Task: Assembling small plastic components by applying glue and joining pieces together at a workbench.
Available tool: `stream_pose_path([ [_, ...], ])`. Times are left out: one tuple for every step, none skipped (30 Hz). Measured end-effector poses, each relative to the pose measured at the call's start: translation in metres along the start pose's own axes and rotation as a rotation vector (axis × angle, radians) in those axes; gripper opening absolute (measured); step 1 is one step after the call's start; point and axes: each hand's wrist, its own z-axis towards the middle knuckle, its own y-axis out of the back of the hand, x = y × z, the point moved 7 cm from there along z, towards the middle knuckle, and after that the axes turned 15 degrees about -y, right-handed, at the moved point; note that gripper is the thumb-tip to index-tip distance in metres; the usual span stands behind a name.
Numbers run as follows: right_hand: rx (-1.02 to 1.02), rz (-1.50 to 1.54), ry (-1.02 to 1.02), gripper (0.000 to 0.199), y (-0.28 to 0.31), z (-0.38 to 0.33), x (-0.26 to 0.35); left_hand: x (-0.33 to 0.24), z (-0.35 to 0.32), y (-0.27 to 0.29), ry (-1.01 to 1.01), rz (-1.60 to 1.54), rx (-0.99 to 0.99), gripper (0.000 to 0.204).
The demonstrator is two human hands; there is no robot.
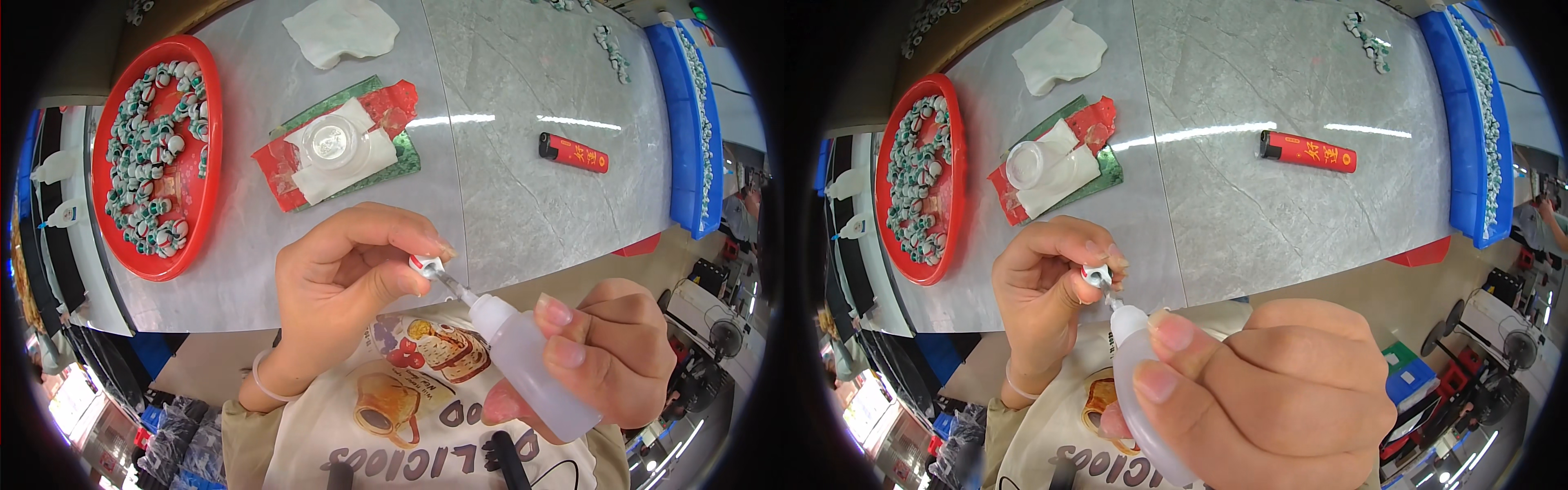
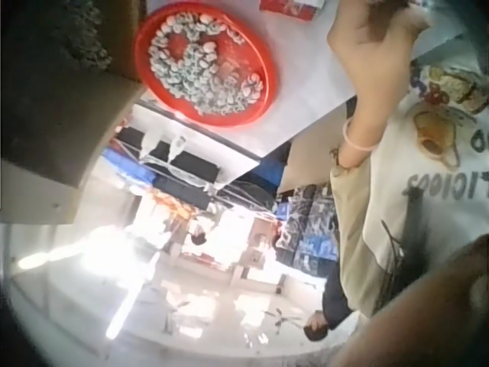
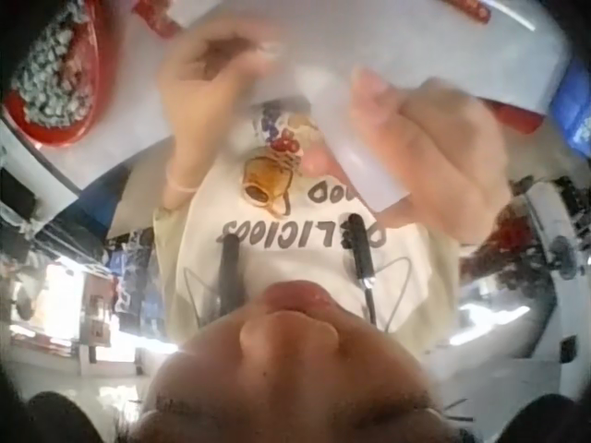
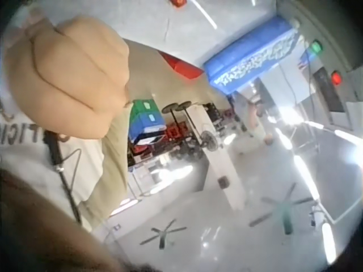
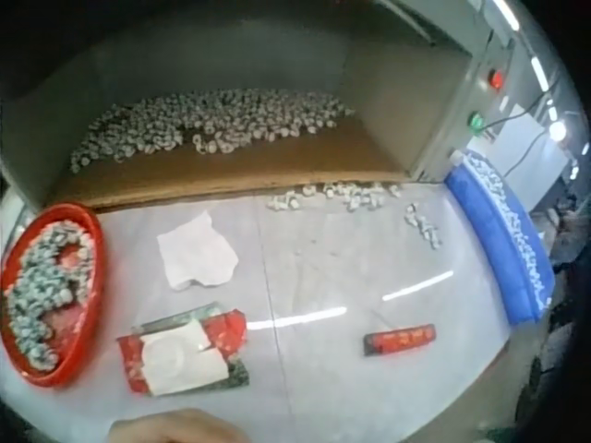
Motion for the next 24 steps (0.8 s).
stream_pose_path([
  [0.000, 0.000, -0.001, 0.070, 0.001, 0.000, -0.001, 0.000, 0.000, 0.000, 0.001, 0.000, 0.000, 0.017],
  [0.012, 0.012, -0.003, 0.070, 0.001, 0.000, -0.003, 0.000, 0.000, 0.000, -0.002, 0.000, 0.002, 0.017],
  [0.024, 0.024, -0.006, 0.070, 0.001, 0.000, -0.003, 0.000, 0.000, 0.000, -0.005, 0.000, 0.005, 0.017],
  [0.024, 0.025, -0.006, 0.070, 0.001, 0.000, -0.002, 0.000, 0.000, 0.000, -0.005, 0.001, 0.005, 0.017],
  [0.012, 0.000, -0.017, 0.070, 0.001, 0.000, 0.001, 0.000, 0.000, 0.000, -0.006, 0.006, 0.002, 0.017],
  [-0.001, -0.026, -0.028, 0.070, 0.001, 0.000, 0.003, 0.000, 0.001, 0.000, -0.008, 0.012, -0.001, 0.017],
  [-0.001, -0.025, -0.028, 0.070, 0.001, 0.000, 0.004, 0.000, 0.001, 0.000, -0.008, 0.013, -0.001, 0.017],
  [-0.001, -0.019, -0.023, 0.071, 0.001, -0.001, 0.006, 0.000, 0.001, -0.001, -0.004, 0.022, 0.002, 0.017],
  [-0.001, -0.012, -0.018, 0.071, 0.001, -0.001, 0.007, -0.001, 0.001, -0.001, 0.000, 0.031, 0.005, 0.017],
  [-0.001, -0.011, -0.018, 0.071, 0.001, 0.000, 0.007, -0.001, 0.001, 0.000, 0.000, 0.032, 0.005, 0.017],
  [0.021, 0.001, -0.017, 0.071, 0.001, 0.001, 0.007, 0.000, 0.000, 0.000, 0.002, 0.035, 0.009, 0.017],
  [0.044, 0.014, -0.016, 0.071, 0.000, 0.002, 0.007, 0.000, 0.000, 0.000, 0.004, 0.039, 0.014, 0.017],
  [0.042, 0.012, -0.017, 0.071, 0.001, 0.001, 0.007, 0.000, 0.000, 0.000, 0.003, 0.038, 0.016, 0.017],
  [0.053, 0.021, -0.019, 0.070, 0.003, 0.000, 0.006, -0.001, 0.000, -0.001, -0.003, 0.034, 0.016, 0.017],
  [0.062, 0.029, -0.021, 0.069, 0.004, -0.001, 0.006, -0.002, 0.000, -0.003, -0.009, 0.031, 0.016, 0.017],
  [0.063, 0.031, -0.023, 0.069, 0.003, -0.001, 0.005, -0.001, 0.001, -0.002, -0.006, 0.031, 0.016, 0.017],
  [0.058, 0.010, -0.042, 0.069, 0.003, -0.002, 0.004, 0.000, 0.001, -0.002, -0.004, 0.033, 0.013, 0.017],
  [0.053, -0.010, -0.060, 0.068, 0.002, -0.002, 0.002, 0.001, 0.002, -0.002, -0.002, 0.036, 0.010, 0.017],
  [0.055, -0.006, -0.055, 0.068, 0.000, -0.002, 0.005, 0.000, 0.001, 0.000, -0.004, 0.040, 0.006, 0.017],
  [0.058, 0.001, -0.065, 0.068, -0.002, -0.002, 0.006, 0.000, -0.001, 0.003, -0.003, 0.047, -0.001, 0.017],
  [0.061, 0.008, -0.075, 0.068, -0.005, -0.001, 0.007, 0.000, -0.003, 0.005, -0.001, 0.054, -0.009, 0.017],
  [0.057, 0.001, -0.081, 0.068, -0.003, -0.001, 0.007, 0.000, -0.001, 0.003, 0.000, 0.048, -0.002, 0.017],
  [0.029, -0.002, -0.084, 0.068, 0.000, -0.001, 0.007, 0.000, 0.001, 0.000, 0.000, 0.041, 0.007, 0.017],
  [0.002, -0.005, -0.088, 0.068, 0.003, -0.001, 0.006, 0.000, 0.002, -0.003, 0.000, 0.034, 0.016, 0.017],
])
